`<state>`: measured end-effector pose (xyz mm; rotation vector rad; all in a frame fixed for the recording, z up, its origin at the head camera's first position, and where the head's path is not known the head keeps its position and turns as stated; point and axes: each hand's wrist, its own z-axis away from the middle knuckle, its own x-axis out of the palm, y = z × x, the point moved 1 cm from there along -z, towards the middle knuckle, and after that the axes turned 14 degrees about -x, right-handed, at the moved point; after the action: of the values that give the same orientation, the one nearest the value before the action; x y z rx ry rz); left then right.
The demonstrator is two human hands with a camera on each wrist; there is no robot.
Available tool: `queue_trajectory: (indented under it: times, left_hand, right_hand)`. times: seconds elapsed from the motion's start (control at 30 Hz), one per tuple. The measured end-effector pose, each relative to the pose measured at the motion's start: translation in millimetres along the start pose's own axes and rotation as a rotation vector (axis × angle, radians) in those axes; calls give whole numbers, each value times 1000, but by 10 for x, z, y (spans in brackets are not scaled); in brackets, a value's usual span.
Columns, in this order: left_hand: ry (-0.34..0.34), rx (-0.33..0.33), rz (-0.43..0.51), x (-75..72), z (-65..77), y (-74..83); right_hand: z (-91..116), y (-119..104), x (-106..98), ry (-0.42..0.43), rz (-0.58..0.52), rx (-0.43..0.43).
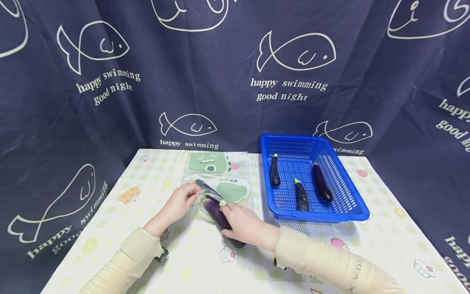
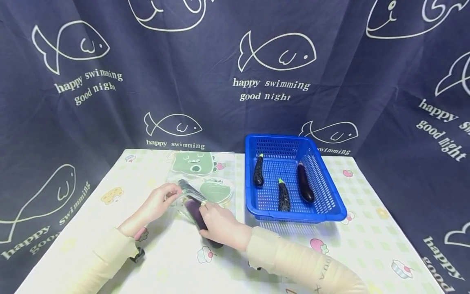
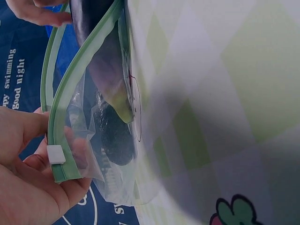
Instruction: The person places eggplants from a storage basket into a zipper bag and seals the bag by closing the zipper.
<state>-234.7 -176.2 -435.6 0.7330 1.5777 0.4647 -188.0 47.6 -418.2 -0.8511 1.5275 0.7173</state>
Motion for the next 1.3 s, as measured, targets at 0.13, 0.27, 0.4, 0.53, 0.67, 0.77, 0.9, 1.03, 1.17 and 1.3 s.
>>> queue_trajectory:
  times: [0.13,0.27,0.4,0.53,0.67,0.77,0.9,1.03,1.17,1.3]
  left_hand:
    - [-2,-4,0,0,-2,-4]
    - [-1,-7,0,-2,-2,-4]
    - [0,-6,1,-3,1,2]
    - [4,0,2,-2,4,3]
    - [11,8,2,-3,6,2]
    - [13,8,2,-2,5,0]
    - [14,7,5,4,2,-6]
    - [17,10,4,9,-1,-10]
    - [16,14,4,11,-3,-16]
    - [14,17,4,7,-5,-18]
  right_hand:
    - [73,-7,-35,-1,-1,-19]
    - [143,-2,-52,24,-10,-59]
    - [202,-7,-50,51,-14,-110]
    - [257,-29,-27,50,32,-162]
    - [295,-45,24,42,84,-195]
    - [311,-52,60,40,108,-210]
    - [323,-48,96,31,115,-199]
    - [331,-35,124,28,110,-182]
    - [338,-30,142,28,110,-184]
    - [346,-27,160,30,121,-191]
